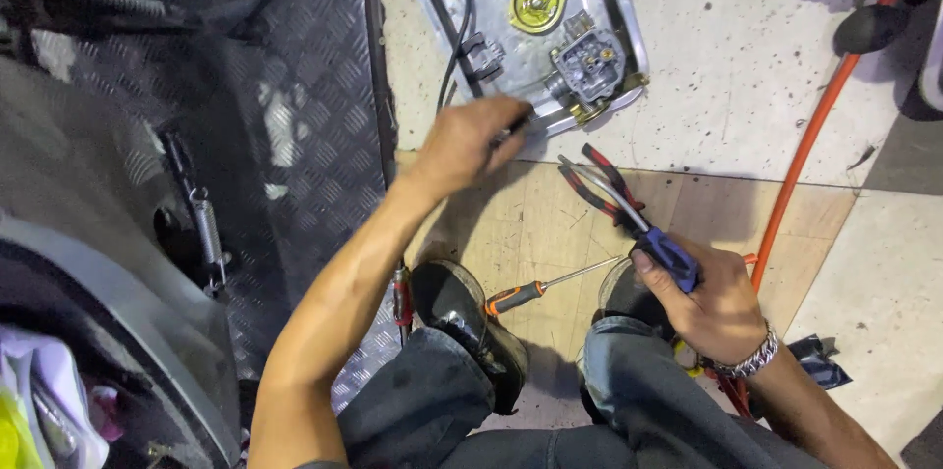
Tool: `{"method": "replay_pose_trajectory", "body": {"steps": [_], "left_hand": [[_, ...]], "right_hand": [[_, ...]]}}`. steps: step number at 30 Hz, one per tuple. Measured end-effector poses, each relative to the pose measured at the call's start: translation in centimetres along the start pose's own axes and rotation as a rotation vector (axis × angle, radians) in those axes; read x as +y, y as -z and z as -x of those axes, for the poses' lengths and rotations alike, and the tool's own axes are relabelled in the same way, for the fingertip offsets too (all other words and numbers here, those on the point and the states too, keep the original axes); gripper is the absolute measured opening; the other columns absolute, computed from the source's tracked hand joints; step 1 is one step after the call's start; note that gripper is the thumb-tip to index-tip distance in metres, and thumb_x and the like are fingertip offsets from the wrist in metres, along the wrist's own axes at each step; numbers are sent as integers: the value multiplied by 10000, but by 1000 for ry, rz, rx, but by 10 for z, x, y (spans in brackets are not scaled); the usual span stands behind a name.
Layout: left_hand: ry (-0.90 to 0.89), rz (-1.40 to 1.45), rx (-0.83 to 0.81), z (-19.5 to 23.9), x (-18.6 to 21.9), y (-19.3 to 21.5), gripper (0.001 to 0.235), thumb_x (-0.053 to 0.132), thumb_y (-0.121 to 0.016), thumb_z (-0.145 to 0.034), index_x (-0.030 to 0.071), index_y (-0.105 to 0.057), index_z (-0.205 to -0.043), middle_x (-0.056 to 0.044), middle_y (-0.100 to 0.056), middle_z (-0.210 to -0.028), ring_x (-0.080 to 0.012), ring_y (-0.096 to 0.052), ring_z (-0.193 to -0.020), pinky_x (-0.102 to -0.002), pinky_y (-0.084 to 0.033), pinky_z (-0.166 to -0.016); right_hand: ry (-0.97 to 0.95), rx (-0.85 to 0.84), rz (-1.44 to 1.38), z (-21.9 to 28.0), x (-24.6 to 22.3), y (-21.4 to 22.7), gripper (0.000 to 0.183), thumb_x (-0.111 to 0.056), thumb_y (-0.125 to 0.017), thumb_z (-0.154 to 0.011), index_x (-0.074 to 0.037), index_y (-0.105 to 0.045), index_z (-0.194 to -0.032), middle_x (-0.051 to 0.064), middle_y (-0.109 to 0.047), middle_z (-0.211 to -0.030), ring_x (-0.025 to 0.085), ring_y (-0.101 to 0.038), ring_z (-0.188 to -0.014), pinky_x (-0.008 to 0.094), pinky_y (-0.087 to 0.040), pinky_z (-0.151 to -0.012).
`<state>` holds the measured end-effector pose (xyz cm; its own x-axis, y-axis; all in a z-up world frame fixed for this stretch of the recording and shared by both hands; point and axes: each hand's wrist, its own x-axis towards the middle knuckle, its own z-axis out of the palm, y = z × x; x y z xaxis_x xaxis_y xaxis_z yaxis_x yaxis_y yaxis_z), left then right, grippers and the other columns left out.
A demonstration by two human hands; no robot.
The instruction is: Cleaning and inspecting a motorcycle carburetor using compressed air and a small hand tool.
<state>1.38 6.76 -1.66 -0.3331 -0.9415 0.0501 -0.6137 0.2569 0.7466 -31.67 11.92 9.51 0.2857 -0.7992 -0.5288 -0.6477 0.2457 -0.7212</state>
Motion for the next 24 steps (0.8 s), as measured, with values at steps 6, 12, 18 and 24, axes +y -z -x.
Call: {"method": "replay_pose_trajectory", "body": {"steps": [6,12,18,24], "left_hand": [[-33,29,7,27,39,4,203,130,-695,-930,76,-686,-1125,-110,-668,-892,-311,-725,-829,-389,-603,-710],[-97,-108,-31,38,37,0,94,111,-682,-937,79,-727,-1014,-69,-675,-801,-221,-710,-688,-311,-591,-627],[-68,-123,-89,50,28,-13,108,117,-711,-940,67,-741,-1031,-89,-701,-811,-197,-716,-689,-285,-593,-619],[199,360,8,32,59,-9,191,81,-726,-931,-10,-710,-1099,-201,-737,-913,-320,-765,-836,-361,-629,-662]], "right_hand": [[-54,-115,49,1,-14,-4,320,-319,-674,-929,-39,-713,-779,194,-594,-516,360,-664,-530,393,-456,-491],[-92,-156,68,3,-15,-5,372,-347,-646,-945,-55,-684,-717,169,-558,-478,313,-586,-464,384,-416,-479],[-104,-166,82,11,-21,-4,333,-305,-671,-929,-53,-664,-712,200,-565,-504,330,-620,-498,382,-427,-497],[-106,-137,34,11,-19,-3,335,-294,-675,-934,-49,-691,-705,197,-593,-487,363,-635,-502,386,-432,-490]]}}
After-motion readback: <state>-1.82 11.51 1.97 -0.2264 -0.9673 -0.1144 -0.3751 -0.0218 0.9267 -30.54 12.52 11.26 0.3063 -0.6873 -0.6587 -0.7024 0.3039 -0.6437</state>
